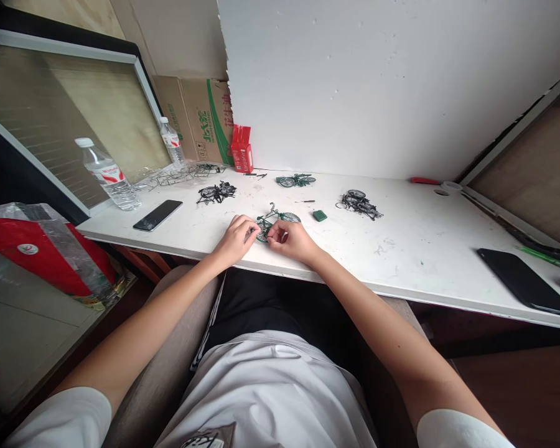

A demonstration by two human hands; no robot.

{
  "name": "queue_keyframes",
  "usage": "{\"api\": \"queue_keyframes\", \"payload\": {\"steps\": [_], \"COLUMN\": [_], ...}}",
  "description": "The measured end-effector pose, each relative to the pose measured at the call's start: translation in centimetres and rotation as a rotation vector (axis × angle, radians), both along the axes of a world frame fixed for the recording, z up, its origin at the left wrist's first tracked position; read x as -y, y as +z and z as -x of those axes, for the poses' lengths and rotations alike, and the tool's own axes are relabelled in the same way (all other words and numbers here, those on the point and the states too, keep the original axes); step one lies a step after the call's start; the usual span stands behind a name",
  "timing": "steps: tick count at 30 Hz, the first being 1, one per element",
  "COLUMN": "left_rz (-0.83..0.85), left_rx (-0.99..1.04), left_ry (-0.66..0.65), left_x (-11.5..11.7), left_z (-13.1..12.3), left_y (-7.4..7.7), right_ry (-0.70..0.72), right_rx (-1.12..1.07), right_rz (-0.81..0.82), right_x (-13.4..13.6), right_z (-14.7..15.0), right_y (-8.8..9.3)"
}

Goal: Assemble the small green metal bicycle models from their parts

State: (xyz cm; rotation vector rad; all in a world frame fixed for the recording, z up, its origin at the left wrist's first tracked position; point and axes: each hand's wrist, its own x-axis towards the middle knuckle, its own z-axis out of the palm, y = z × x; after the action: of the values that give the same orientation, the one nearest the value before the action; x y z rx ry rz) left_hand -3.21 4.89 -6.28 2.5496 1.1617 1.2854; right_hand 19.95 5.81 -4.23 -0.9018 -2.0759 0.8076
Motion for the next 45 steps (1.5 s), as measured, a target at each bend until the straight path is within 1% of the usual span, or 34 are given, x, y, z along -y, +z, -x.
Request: {"api": "queue_keyframes", "payload": {"steps": [7,11,13,15,17,18,20,21,24,27,31,33,36,39,42,45], "left_rz": [-0.020,-0.006,-0.004,0.001,0.013,0.019,0.020,0.016,0.001,-0.011,-0.002,-0.001,-0.010,-0.008,-0.008,-0.017], "left_rx": [0.008,0.017,0.033,0.047,0.051,0.051,0.054,0.056,0.054,0.049,0.032,0.029,0.033,0.034,0.042,0.048], "left_ry": [-0.001,0.000,-0.007,-0.013,-0.016,-0.015,-0.015,-0.015,-0.015,-0.012,-0.005,-0.002,0.002,0.004,0.002,-0.008], "left_x": [-0.1,-0.1,-0.2,-0.3,-0.3,-0.3,-0.4,-0.4,-0.5,-0.6,-0.5,-0.5,-0.4,-0.5,-0.5,-0.5], "left_z": [0.0,0.0,0.0,0.1,0.1,0.1,0.1,0.1,0.2,0.2,0.2,0.1,0.1,0.0,0.0,0.1], "left_y": [-0.2,-0.2,-0.3,-0.3,-0.3,-0.4,-0.4,-0.5,-0.6,-0.6,-0.5,-0.5,-0.5,-0.5,-0.5,-0.5], "right_ry": [0.011,-0.004,-0.077,-0.218,-0.369,-0.433,-0.562,-0.604,-0.647,-0.607,-0.555,-0.562,-0.558,-0.492,-0.434,-0.414], "right_rx": [0.010,0.069,0.087,0.066,0.031,0.049,0.197,0.294,0.566,0.716,0.787,0.820,0.850,0.853,0.905,0.924], "right_rz": [-0.015,-0.066,-0.121,-0.181,-0.195,-0.194,-0.205,-0.205,-0.201,-0.153,-0.035,-0.065,-0.180,-0.262,-0.203,-0.170], "right_x": [0.0,0.4,0.0,-1.4,-3.8,-5.3,-8.3,-9.6,-12.8,-14.6,-15.6,-15.8,-16.3,-17.1,-18.1,-18.8], "right_z": [-0.1,-0.4,-0.9,-1.8,-3.0,-3.7,-5.4,-6.3,-8.8,-10.3,-10.6,-10.3,-9.8,-9.5,-9.2,-8.9], "right_y": [0.0,1.0,1.7,2.5,3.2,3.4,3.6,3.6,3.0,2.3,1.7,1.6,1.5,1.4,1.6,1.8]}}
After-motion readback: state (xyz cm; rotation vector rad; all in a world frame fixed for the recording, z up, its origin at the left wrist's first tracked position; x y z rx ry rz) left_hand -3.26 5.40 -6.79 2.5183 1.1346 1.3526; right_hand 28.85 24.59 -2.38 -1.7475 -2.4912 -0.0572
